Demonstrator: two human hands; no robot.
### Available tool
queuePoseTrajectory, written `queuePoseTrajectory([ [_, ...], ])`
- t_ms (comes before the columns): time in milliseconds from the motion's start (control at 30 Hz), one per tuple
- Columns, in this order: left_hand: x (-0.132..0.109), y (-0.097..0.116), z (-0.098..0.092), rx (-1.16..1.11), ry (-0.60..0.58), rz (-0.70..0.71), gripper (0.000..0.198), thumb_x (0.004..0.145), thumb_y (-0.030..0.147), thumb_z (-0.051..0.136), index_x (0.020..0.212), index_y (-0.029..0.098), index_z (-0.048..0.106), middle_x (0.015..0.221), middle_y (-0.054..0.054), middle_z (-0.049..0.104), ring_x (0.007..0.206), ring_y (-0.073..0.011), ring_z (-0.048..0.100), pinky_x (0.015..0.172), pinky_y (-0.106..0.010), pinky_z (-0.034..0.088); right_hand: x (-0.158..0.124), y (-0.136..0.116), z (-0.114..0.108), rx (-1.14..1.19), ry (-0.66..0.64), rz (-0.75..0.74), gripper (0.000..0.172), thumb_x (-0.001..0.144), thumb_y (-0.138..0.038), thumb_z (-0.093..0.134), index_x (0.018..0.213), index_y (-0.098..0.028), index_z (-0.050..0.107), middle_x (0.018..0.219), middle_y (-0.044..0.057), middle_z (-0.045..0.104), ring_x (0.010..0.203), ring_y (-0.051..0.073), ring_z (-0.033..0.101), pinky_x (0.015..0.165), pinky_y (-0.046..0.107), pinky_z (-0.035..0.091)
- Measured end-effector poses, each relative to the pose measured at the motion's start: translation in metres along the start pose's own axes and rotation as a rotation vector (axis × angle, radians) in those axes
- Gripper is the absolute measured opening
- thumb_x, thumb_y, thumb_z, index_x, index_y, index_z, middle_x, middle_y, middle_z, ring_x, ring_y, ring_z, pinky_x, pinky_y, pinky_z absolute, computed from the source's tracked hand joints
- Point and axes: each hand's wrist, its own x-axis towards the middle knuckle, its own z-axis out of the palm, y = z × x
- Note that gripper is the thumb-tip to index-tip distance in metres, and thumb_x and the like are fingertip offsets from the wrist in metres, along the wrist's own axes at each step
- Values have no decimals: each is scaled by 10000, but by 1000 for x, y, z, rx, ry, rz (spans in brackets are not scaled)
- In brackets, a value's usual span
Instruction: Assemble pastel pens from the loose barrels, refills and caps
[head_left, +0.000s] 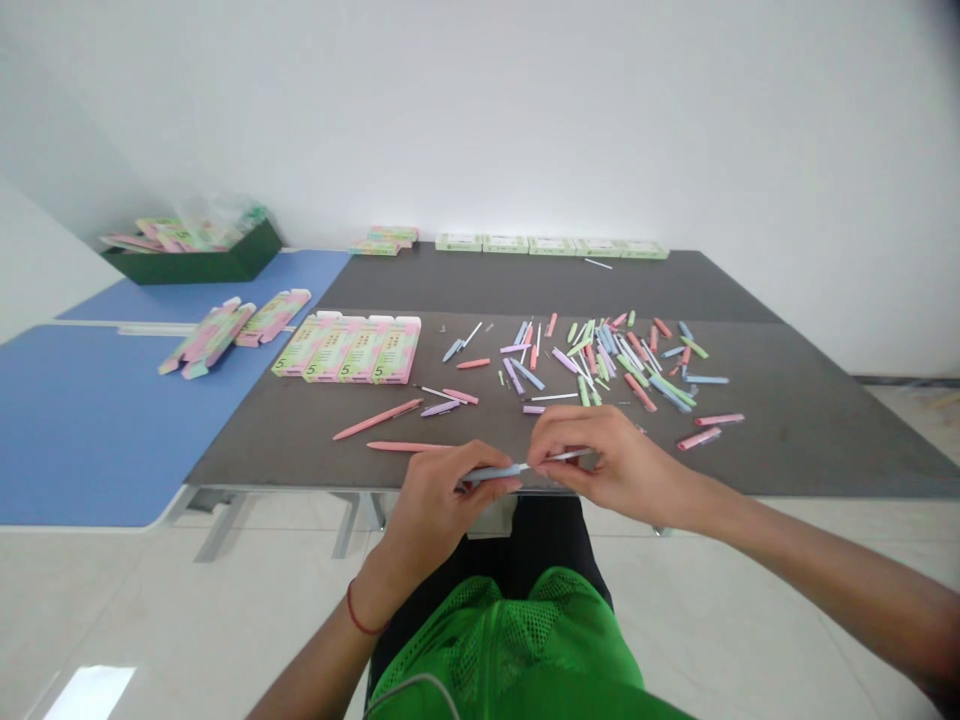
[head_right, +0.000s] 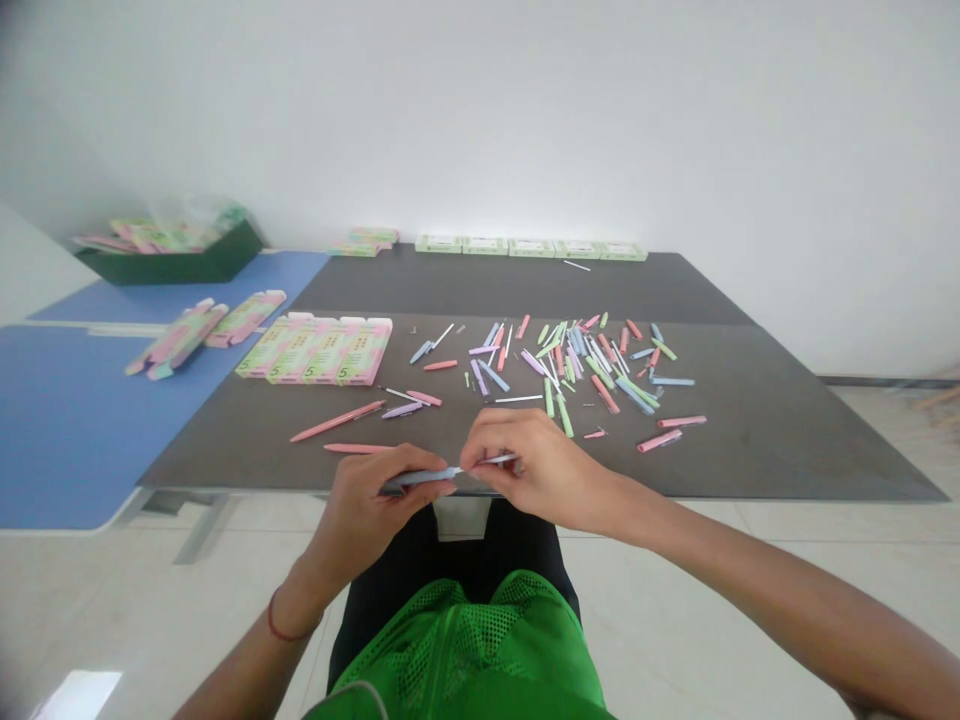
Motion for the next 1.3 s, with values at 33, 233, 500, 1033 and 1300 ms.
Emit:
queuePoseTrajectory([
  [33, 0, 1, 1, -49, 3, -18, 142, 900, 330, 806, 935, 200, 762, 801, 8, 780, 656, -124, 675, 643, -228, 483, 2, 2, 1, 125, -16, 87, 70, 920, -215, 703, 874, -165, 722, 795, 48, 725, 642, 141, 661, 576, 261, 513],
  [233, 2, 3, 13, -223, 131, -139, 146, 855, 316, 844, 877, 182, 790, 780, -14, 797, 635, -136, 683, 603, -227, 494, 8, 15, 33, 700, 199, 356, 363, 758, -447, 890, 900, -166, 710, 685, 1, 698, 552, 111, 596, 534, 239, 490],
  [500, 4, 1, 18, -398, 114, -248, 204, 806, 344, 881, 874, 171, 798, 816, -31, 824, 710, -180, 755, 652, -250, 574, 12, 14, 67, 868, 398, 446, 448, 872, -621, 730, 888, -174, 704, 699, -37, 524, 550, 80, 445, 475, 206, 335],
  [1033, 3, -2, 22, -494, 135, -291, 250, 718, 333, 941, 804, 150, 794, 760, -44, 814, 661, -192, 759, 630, -267, 599, 12, 8, 78, 992, 395, 547, 487, 780, -649, 781, 853, -179, 675, 650, -38, 534, 520, 86, 414, 452, 216, 311],
  [1300, 6, -8, 17, -181, -36, -141, 76, 918, 274, 765, 959, 214, 790, 923, -16, 827, 813, -188, 763, 776, -280, 563, 10, 22, 72, 899, 444, 527, 478, 824, -657, 722, 861, -184, 661, 655, -47, 463, 511, 85, 383, 440, 209, 227],
])
